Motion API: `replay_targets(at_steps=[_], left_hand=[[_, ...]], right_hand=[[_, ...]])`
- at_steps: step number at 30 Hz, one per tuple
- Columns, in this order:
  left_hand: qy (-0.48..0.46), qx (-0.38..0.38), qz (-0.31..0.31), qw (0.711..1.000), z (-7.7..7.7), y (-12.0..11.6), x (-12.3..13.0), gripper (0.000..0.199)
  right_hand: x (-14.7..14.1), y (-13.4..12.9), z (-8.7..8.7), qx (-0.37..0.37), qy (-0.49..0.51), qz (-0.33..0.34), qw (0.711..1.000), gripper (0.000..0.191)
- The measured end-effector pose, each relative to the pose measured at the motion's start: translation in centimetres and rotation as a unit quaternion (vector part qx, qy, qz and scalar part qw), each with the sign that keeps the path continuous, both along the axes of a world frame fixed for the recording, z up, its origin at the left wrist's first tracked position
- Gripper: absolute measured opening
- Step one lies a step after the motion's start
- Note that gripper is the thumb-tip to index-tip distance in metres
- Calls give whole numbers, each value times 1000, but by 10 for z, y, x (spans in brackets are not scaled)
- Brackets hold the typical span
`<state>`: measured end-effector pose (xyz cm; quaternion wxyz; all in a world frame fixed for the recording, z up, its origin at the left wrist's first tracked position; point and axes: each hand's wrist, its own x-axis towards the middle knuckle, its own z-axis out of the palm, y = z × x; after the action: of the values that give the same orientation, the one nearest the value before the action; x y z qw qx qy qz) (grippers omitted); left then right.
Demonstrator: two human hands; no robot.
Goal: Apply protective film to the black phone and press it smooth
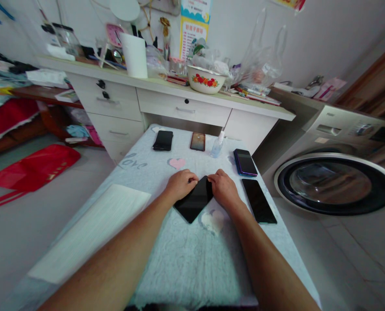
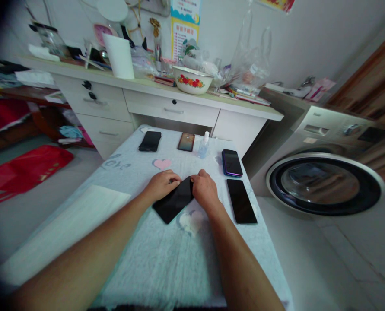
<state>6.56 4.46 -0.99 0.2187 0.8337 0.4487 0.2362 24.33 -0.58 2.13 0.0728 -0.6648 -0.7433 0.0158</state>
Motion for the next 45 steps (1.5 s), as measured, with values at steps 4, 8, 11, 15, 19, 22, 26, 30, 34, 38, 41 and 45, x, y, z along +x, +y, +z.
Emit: replay_targets(at_steps=[4, 8, 11, 15, 19, 22, 26, 30, 34, 38, 41, 45], left_hand=[[-3, 2, -1, 1000, -1, 1, 0, 20], [0, -1, 1, 1000, 0, 0, 0, 19], [1, -2, 0, 1000, 1, -1, 0, 20], [2, -2, 1, 1000, 1, 0, 0, 20], [3, 2, -1, 1000, 1, 0, 0, 20], [7, 1, 1, 1000, 0, 0, 0, 20], [10, 0, 0, 1000, 0, 0, 0, 20], [9, 4, 0, 1000, -2, 1, 0, 21], [5, 9, -2, 1000, -5, 2, 0, 21], [5, 7, 2, 1000, -3, 1, 1, 20], [6, 7, 5, 1000, -2, 0, 1, 19], [6, 8, 6, 1000, -2, 1, 1, 19]], right_hand=[[3, -3, 4, -1, 5, -8, 1000, 31], [2, -3, 2, -1, 5, -10, 1000, 31], [0, -1, 0, 2, 7, -8, 1000, 32], [-3, 2, -2, 3, 8, -3, 1000, 32], [-4, 4, -6, 12, 7, 0, 1000, 32], [-3, 6, -10, 21, 9, 2, 1000, 31], [-3, 6, -12, 31, 12, 8, 999, 30], [-4, 6, -11, 32, 10, 18, 999, 30], [-5, 4, -9, 20, 17, 30, 999, 30], [-6, 3, -9, 20, 28, 45, 998, 30], [-6, 3, -10, 26, 33, 49, 998, 30], [-4, 5, -11, 31, 36, 35, 998, 29]])
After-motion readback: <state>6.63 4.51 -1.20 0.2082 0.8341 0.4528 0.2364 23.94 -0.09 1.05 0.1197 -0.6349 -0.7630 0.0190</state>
